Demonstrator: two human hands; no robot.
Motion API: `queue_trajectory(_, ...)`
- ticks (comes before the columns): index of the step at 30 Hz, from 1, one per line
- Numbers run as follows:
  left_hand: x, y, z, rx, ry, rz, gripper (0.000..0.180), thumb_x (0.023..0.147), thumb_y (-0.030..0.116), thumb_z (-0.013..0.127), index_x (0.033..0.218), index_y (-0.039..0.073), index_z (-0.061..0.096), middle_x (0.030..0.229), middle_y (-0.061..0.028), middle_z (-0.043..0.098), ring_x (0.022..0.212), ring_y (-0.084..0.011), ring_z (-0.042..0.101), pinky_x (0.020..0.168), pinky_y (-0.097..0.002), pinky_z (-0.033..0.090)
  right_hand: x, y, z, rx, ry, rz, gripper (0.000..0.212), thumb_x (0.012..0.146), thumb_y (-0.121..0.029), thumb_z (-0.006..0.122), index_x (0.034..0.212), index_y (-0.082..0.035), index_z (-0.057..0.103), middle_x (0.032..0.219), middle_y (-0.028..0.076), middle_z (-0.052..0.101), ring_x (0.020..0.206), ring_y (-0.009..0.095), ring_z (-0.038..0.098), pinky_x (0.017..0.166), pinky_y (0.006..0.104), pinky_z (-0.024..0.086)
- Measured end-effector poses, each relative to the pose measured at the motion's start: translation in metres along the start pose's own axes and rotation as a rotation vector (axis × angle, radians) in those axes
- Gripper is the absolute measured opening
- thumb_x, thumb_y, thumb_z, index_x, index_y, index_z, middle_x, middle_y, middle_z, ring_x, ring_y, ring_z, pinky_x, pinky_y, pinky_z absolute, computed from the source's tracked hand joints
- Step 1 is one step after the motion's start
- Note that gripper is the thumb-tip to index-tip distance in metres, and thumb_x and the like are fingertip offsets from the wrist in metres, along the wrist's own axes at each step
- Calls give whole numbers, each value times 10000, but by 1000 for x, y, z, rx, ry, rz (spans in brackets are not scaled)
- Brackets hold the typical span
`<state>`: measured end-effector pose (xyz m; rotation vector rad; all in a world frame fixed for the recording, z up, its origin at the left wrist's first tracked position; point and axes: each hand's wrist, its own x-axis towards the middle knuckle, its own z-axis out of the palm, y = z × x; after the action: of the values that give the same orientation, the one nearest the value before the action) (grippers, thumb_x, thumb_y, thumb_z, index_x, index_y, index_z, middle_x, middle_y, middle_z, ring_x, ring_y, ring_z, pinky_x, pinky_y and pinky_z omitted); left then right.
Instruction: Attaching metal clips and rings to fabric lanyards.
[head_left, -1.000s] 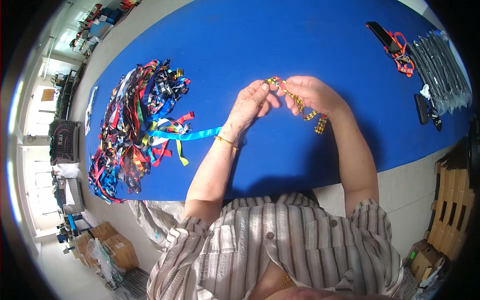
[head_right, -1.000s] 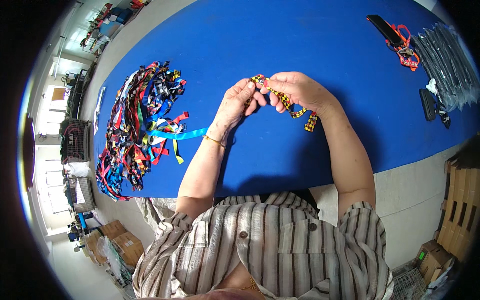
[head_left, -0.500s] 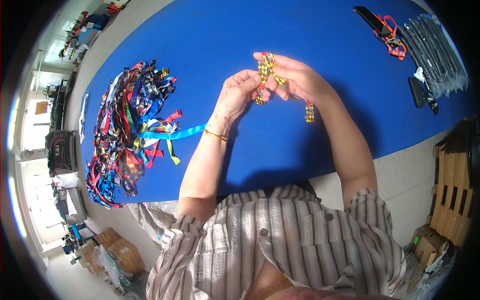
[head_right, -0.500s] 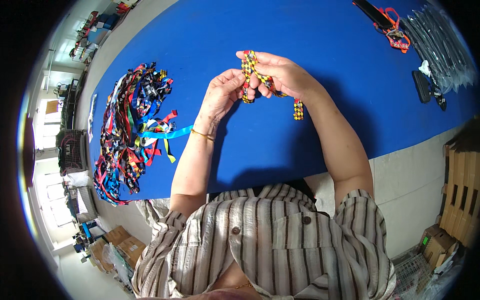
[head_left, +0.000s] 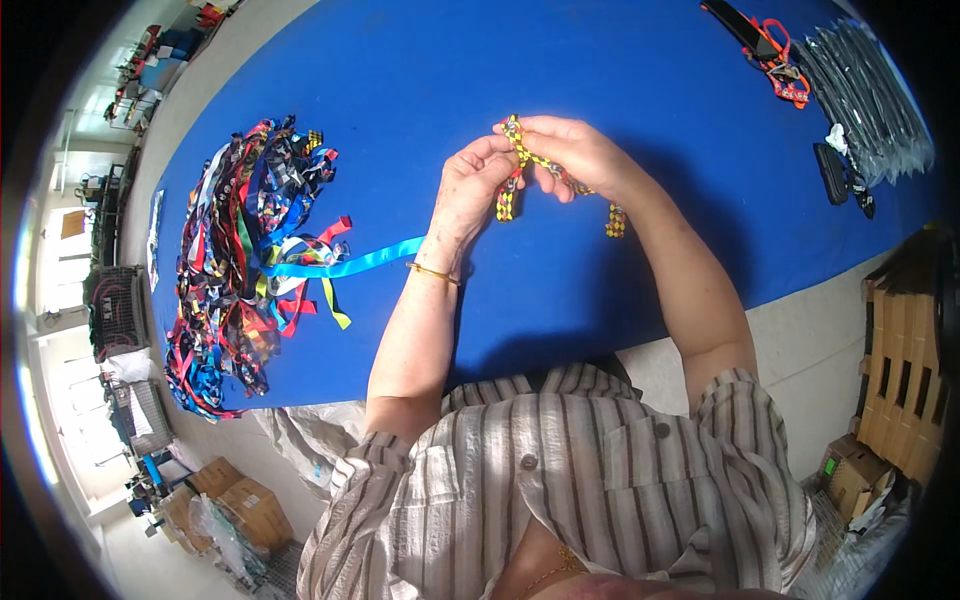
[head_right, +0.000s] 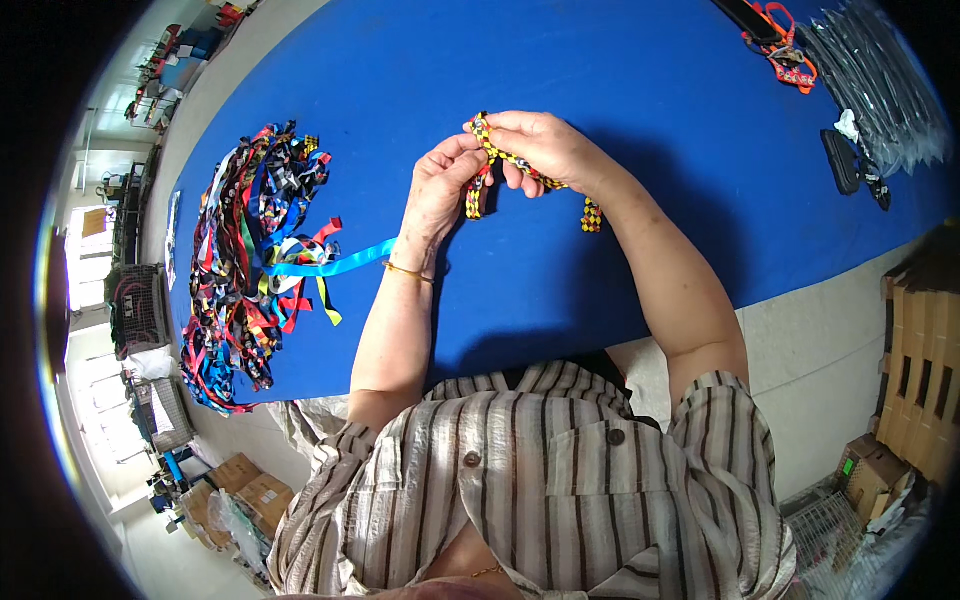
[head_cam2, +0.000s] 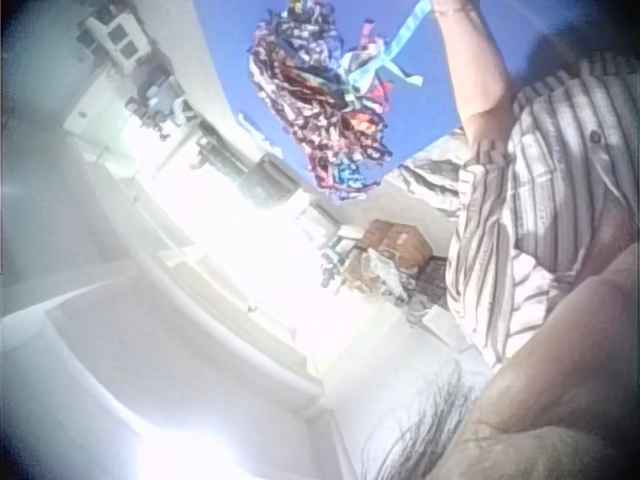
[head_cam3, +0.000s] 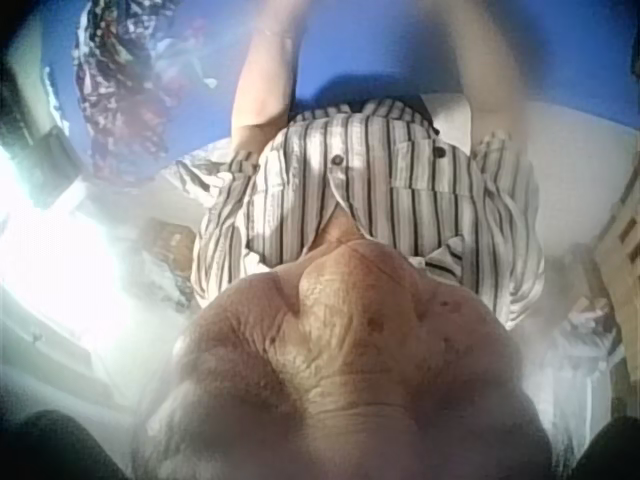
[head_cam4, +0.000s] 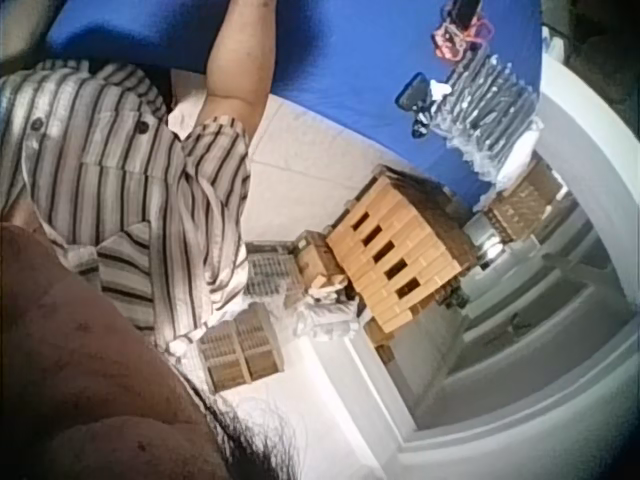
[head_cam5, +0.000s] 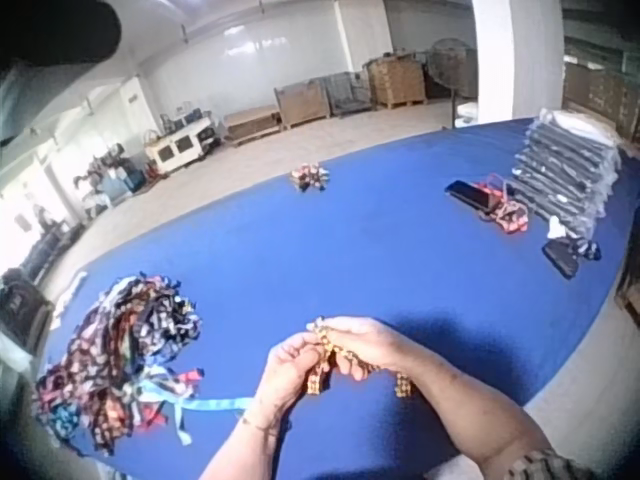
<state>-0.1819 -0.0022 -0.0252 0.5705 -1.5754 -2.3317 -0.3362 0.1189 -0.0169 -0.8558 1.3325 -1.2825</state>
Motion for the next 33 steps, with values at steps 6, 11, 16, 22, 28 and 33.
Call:
queue_trajectory(6, -4, -3, 0, -81, 1, 14, 197, 991, 165, 604, 1090, 0, 645, 817, -35, 663, 684, -91, 611, 609, -220, 485, -2, -6, 9, -152, 18, -14, 402, 1024, -261, 536, 1372, -59, 539, 631, 18, 579, 454, 71, 519, 438, 201, 419)
queue_trajectory(11, -2, -6, -4, -110, 0, 67, 185, 994, 195, 610, 1005, 12, 640, 784, -59, 662, 628, -114, 614, 560, -245, 489, -4, -8, 12, -152, 26, -12, 403, 1008, -234, 558, 1365, -49, 542, 728, 58, 648, 524, 98, 588, 491, 222, 464)
queue_trajectory(16, -2, -2, -5, -207, 41, 56, 188, 1006, 183, 584, 955, 4, 612, 745, -90, 662, 513, -153, 607, 476, -254, 500, 1, -4, 0, -44, 158, -179, 337, 994, -272, 597, 1202, -6, 599, 869, 82, 693, 718, 119, 661, 598, 238, 524)
queue_trajectory(22, -4, -6, -5, -106, 19, 48, 188, 1010, 179, 582, 919, 15, 597, 708, -69, 635, 439, -117, 543, 407, -226, 424, 4, 1, 13, -119, 181, -95, 310, 972, -290, 643, 1067, 5, 623, 863, 69, 682, 725, 99, 631, 609, 234, 522)
queue_trajectory(28, -2, 4, 4, -88, 118, 83, 167, 1021, 177, 560, 930, 37, 568, 653, -25, 573, 346, -76, 427, 331, -216, 332, 11, 15, 20, -156, 485, -502, 180, 967, -175, 655, 962, 3, 635, 796, 34, 679, 707, 61, 617, 622, 228, 508)
queue_trajectory(33, 7, 11, -18, -310, 297, 114, 174, 1023, 171, 544, 933, 25, 514, 628, -60, 555, 380, -115, 452, 361, -253, 382, -13, -11, 39, -64, 150, -409, 211, 928, -205, 709, 939, -6, 639, 810, 47, 692, 726, 56, 616, 655, 226, 509)
